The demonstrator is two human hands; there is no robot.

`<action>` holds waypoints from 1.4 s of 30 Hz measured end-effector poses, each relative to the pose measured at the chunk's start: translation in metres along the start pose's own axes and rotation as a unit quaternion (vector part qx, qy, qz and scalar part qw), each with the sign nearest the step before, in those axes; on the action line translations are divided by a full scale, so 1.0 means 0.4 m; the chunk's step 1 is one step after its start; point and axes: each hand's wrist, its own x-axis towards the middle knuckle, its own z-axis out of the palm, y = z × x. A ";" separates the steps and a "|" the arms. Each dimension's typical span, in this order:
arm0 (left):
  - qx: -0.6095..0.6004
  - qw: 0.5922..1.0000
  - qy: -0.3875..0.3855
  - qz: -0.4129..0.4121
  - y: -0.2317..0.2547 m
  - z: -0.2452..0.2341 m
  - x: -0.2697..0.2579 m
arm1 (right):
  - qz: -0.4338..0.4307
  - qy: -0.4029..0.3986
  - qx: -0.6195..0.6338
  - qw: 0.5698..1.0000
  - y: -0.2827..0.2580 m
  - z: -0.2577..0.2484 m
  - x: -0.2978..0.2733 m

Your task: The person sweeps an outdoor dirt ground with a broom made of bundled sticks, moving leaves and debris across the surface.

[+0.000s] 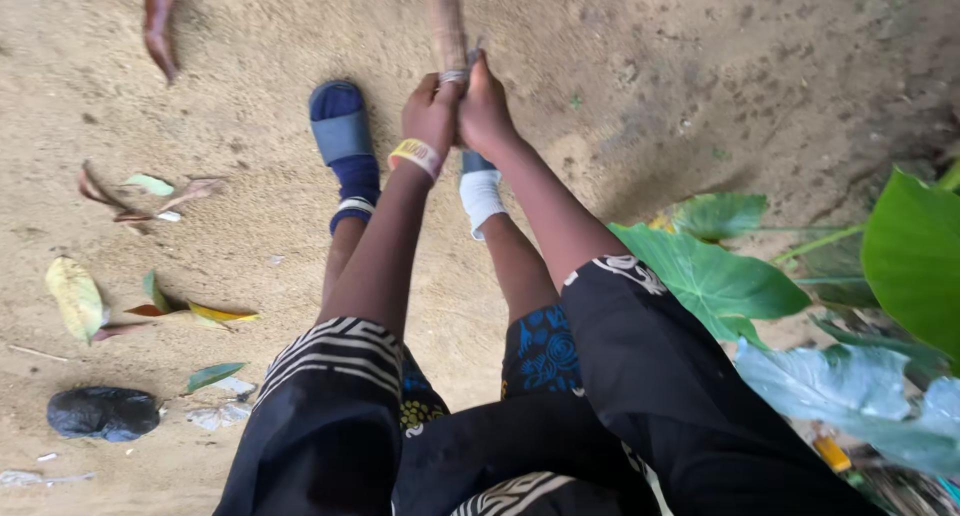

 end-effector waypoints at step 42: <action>-0.270 0.947 -0.038 -0.171 -0.144 -0.390 -0.225 | 0.118 -0.091 0.155 0.977 -0.228 0.268 -0.438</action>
